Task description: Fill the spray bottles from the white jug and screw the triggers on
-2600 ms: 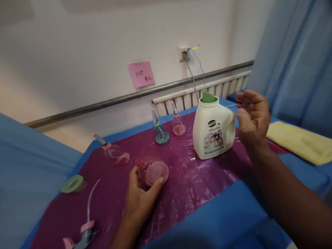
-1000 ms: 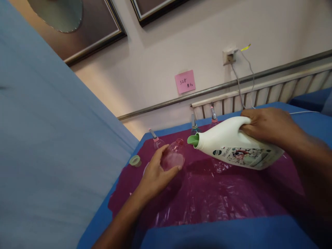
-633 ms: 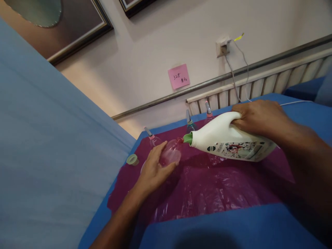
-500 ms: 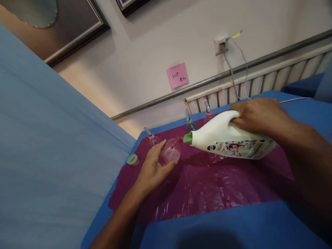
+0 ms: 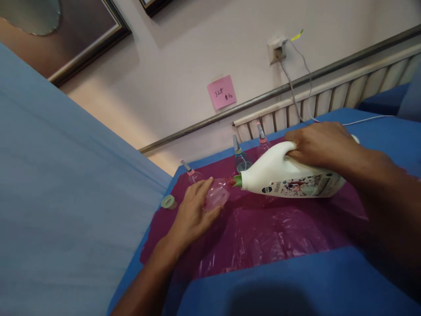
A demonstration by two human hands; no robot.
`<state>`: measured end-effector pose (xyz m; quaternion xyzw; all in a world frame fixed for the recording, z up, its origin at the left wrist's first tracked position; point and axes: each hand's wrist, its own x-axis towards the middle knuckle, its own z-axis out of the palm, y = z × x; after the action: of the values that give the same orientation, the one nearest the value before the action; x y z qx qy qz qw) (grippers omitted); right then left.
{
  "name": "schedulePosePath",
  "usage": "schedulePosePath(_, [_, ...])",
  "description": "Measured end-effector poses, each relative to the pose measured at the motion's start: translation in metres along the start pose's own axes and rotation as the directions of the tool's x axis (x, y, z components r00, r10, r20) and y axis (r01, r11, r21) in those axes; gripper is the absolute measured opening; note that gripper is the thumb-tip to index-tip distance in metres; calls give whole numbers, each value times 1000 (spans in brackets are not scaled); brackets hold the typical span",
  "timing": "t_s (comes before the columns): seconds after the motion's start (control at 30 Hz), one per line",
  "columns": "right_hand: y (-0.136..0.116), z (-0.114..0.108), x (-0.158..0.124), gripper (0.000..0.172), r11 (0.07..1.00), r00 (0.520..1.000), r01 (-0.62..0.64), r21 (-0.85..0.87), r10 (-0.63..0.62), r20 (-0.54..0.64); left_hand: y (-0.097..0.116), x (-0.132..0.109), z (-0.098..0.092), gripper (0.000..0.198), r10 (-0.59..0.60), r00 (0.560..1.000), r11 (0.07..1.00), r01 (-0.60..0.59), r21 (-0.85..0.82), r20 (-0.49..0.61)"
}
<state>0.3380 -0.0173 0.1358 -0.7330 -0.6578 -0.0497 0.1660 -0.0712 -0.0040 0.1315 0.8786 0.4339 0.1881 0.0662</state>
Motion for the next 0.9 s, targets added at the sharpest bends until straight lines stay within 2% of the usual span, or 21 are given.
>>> schedulePosePath(0.1, [-4,0,0,38,992,997,15,-123,-6,71,-1,1,0,73,27,999,998,-28,54,23])
schedulePosePath(0.37, [-10,0,0,37,987,995,38,-156,-23,97,1,5,-2,78,152,986,965,-162,206,64])
schedulePosePath(0.53, [-12,0,-1,37,987,995,49,-154,-36,90,5,9,-5,79,152,984,943,-172,286,91])
schedulePosePath(0.73, [-16,-4,-1,39,981,990,43,-189,-17,139,15,14,-8,78,157,982,928,-184,324,106])
schedulePosePath(0.9, [-17,-6,-1,41,980,988,51,-194,-22,150,21,17,-10,81,182,971,847,-234,477,154])
